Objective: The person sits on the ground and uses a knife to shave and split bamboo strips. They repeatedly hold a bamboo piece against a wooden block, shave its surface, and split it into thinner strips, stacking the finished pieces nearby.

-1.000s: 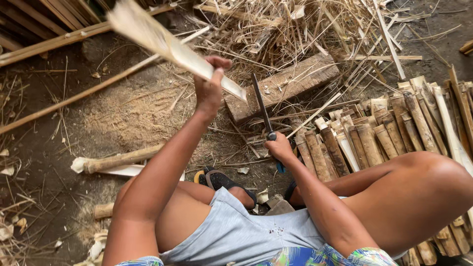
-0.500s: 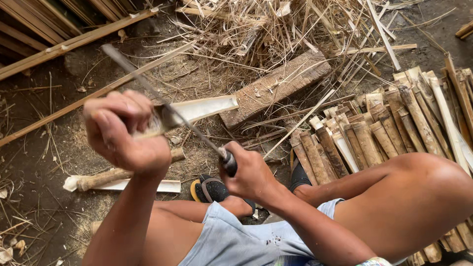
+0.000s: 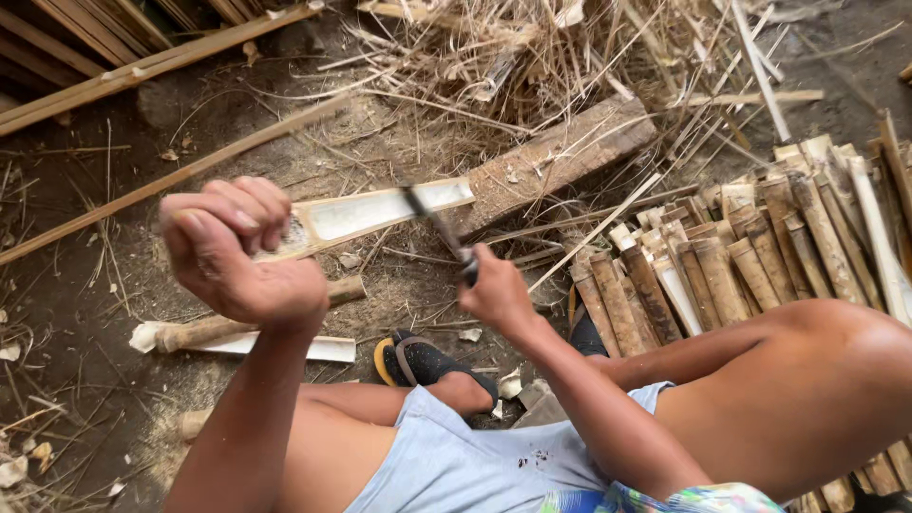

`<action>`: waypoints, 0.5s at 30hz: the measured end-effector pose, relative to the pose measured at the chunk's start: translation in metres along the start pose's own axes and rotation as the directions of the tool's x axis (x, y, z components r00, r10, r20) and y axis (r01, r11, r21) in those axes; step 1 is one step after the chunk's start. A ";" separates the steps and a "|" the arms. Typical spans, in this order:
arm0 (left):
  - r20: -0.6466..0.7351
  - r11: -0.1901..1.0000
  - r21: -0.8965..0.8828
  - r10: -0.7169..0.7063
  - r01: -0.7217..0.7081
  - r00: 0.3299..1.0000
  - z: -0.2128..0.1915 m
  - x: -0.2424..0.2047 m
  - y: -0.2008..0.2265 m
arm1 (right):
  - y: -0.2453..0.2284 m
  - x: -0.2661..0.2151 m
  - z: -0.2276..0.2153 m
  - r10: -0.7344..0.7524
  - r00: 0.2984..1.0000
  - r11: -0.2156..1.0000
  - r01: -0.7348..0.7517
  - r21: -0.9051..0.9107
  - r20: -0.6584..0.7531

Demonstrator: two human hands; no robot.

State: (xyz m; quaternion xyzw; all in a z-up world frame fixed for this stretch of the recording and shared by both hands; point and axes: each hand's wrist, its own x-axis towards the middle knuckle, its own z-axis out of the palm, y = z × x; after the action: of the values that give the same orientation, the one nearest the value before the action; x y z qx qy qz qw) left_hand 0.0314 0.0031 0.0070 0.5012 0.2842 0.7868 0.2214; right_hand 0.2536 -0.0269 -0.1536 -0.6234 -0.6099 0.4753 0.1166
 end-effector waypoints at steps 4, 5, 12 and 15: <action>-0.019 1.000 0.008 0.001 -0.001 1.000 -0.004 0.012 0.001 | 0.038 0.036 -0.010 0.134 0.991 0.981 -0.135 -0.143 -0.014; -0.032 1.000 0.003 -0.014 0.014 0.999 -0.004 0.013 0.000 | 0.040 0.036 -0.018 0.177 0.984 0.966 -0.173 -0.190 0.004; -0.047 0.995 0.083 -0.043 0.047 0.998 -0.005 0.011 -0.006 | 0.036 0.003 0.015 -0.298 0.943 0.954 0.300 -0.008 -0.146; -0.063 0.995 0.075 -0.061 0.066 0.996 -0.019 0.013 -0.016 | 0.076 0.057 0.020 0.031 0.995 0.999 -0.033 -0.029 -0.090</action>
State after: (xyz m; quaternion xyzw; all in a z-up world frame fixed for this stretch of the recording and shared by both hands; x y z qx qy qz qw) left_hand 0.0100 0.0189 -0.0011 0.4762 0.3368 0.7824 0.2182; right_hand 0.2770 -0.0031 -0.2451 -0.6556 -0.6011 0.4391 0.1267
